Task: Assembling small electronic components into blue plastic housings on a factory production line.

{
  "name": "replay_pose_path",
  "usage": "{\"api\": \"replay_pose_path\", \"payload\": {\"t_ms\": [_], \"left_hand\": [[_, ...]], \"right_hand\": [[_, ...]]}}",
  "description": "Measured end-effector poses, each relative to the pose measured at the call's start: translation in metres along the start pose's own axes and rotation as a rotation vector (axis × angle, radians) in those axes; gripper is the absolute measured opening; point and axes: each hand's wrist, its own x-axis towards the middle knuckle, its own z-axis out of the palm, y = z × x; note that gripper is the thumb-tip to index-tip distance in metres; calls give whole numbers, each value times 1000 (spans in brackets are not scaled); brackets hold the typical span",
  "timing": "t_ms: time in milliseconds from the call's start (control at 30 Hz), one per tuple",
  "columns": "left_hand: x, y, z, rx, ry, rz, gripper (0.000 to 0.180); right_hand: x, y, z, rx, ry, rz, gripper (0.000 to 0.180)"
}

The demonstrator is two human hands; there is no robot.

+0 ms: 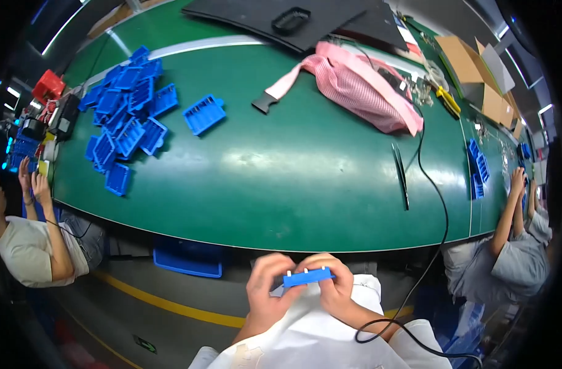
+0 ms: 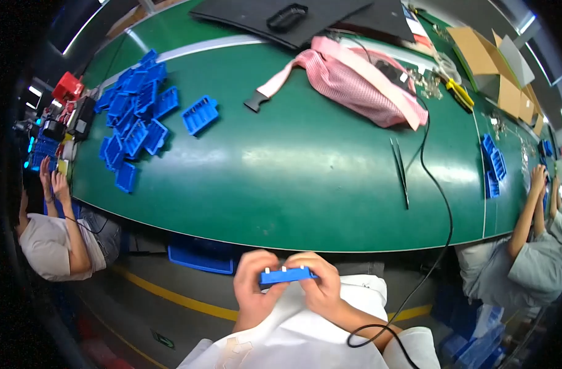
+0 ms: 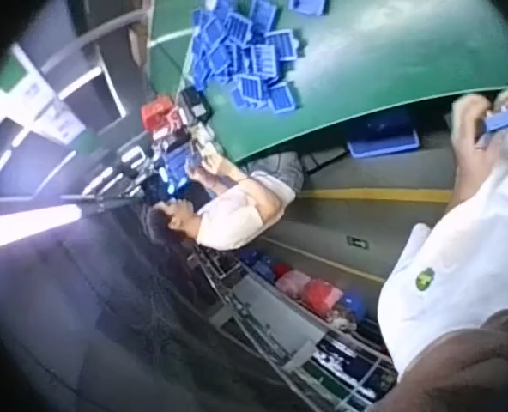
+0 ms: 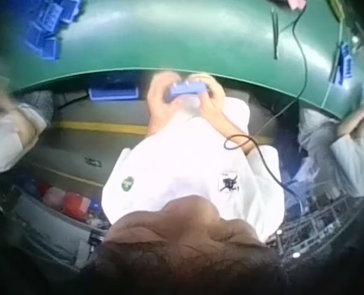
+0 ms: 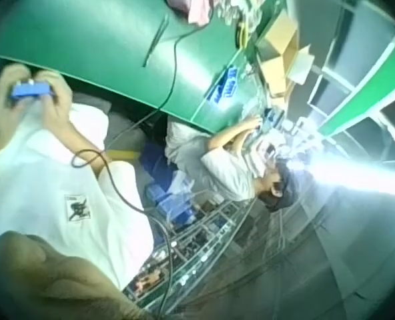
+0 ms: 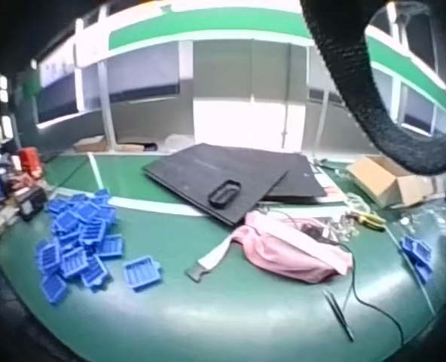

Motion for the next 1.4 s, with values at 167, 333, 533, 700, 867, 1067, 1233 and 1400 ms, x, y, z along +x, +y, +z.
{"api": "replay_pose_path", "payload": {"t_ms": [167, 333, 533, 700, 867, 1067, 1233, 1400], "left_hand": [[-6, -28, 29, -213, -94, -126, 24], [-6, -45, 48, -339, -132, -265, 25], [-17, -56, 62, -386, -113, -377, 36], [-17, -58, 68, -642, -50, -348, 41], [-4, -58, 74, -635, -167, -347, 41], [3, -56, 83, -503, -61, -217, 49], [3, -54, 85, -295, 21, -144, 46], [-12, -56, 72, -306, -90, -230, 45]], "right_hand": [[-27, -3, -24, 81, 137, 370, 26], [-32, 21, -41, 237, 229, 353, 38], [-33, 32, -48, 189, 258, 329, 43], [-28, 35, -49, 126, 236, 348, 40], [-18, 45, -52, 15, 198, 165, 47], [-19, 55, -46, 65, 233, 83, 52], [-19, 52, -46, -3, 233, 111, 47], [-24, 46, -54, 125, 99, 304, 41]]}}
